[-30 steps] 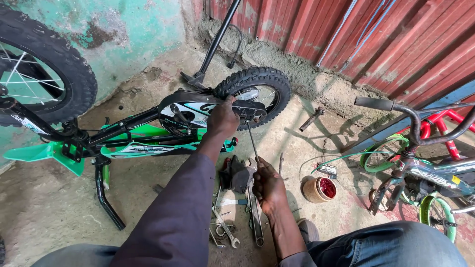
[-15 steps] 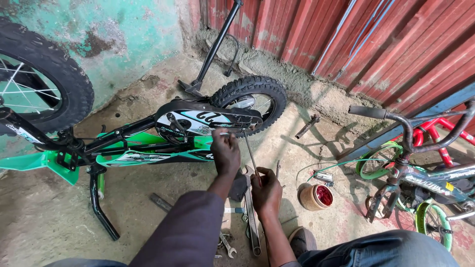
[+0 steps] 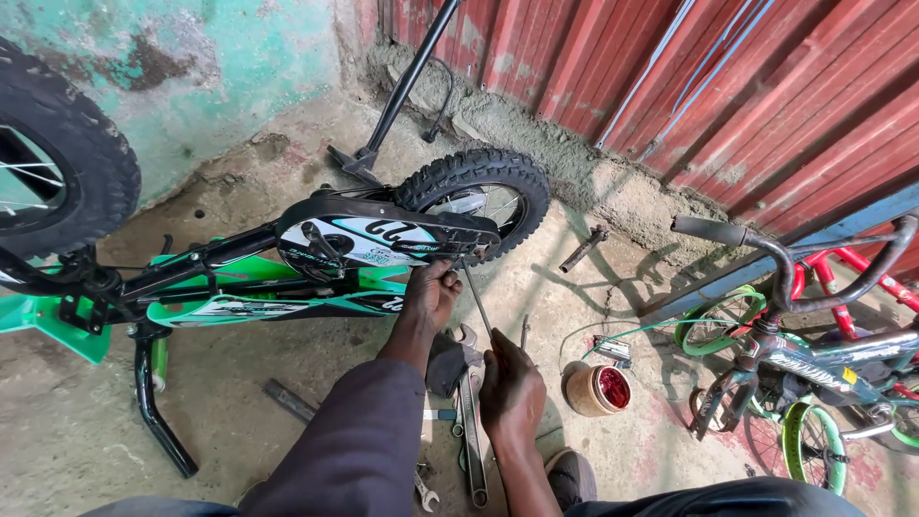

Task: The person works on a green and black bicycle lying upside down, using a screwdriver to tighten bolts on the rear wheel axle and chain guard. They then flip the bicycle upright and continue adjusting the rear wheel area with the screwdriver.

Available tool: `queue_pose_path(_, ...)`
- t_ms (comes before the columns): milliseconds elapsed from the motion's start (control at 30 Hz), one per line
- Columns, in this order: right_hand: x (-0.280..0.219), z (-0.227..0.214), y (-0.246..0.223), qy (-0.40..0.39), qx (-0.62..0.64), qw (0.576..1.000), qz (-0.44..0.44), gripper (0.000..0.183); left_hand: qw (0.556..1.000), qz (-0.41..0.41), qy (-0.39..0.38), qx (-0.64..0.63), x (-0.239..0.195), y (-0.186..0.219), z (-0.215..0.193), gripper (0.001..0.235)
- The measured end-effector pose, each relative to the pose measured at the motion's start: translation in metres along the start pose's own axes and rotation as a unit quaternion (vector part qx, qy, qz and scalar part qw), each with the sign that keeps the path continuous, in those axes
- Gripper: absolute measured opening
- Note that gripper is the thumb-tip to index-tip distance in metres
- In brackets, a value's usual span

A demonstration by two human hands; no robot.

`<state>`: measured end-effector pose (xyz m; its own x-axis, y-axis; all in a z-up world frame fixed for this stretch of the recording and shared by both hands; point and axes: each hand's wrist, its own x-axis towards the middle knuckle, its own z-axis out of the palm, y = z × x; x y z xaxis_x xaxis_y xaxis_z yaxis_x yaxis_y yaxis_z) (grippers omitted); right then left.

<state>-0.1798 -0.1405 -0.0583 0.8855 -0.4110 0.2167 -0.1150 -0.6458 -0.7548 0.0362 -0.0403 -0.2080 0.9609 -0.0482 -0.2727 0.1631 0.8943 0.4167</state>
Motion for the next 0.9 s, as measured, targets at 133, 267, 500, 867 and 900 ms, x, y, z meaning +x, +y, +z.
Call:
queue_pose_path(133,-0.002,0.003,-0.004,-0.034,-0.026,0.999,-0.009,0.037,0.998,-0.046,0.036,0.006,0.018,-0.008,-0.006,0.008)
queue_pose_path(267,-0.005,0.001,-0.014,-0.028,0.027,0.999,0.017,0.035,0.996,-0.039,0.058,0.064,0.019,-0.007,-0.006,0.012)
queue_pose_path(500,0.009,0.015,0.019,-0.097,0.183,0.969,0.133,0.037,0.994,-0.033,0.059,0.085,0.013,-0.002,-0.001,0.012)
queue_pose_path(867,0.016,0.025,0.047,-0.151,0.492,0.784,0.346,0.036,0.988,-0.003,0.056,0.145,0.014,-0.004,-0.004,0.01)
queue_pose_path(900,0.016,0.027,0.056,-0.153,0.491,0.785,0.347,0.036,0.988,-0.003,0.058,0.143,0.01,-0.008,-0.008,0.01)
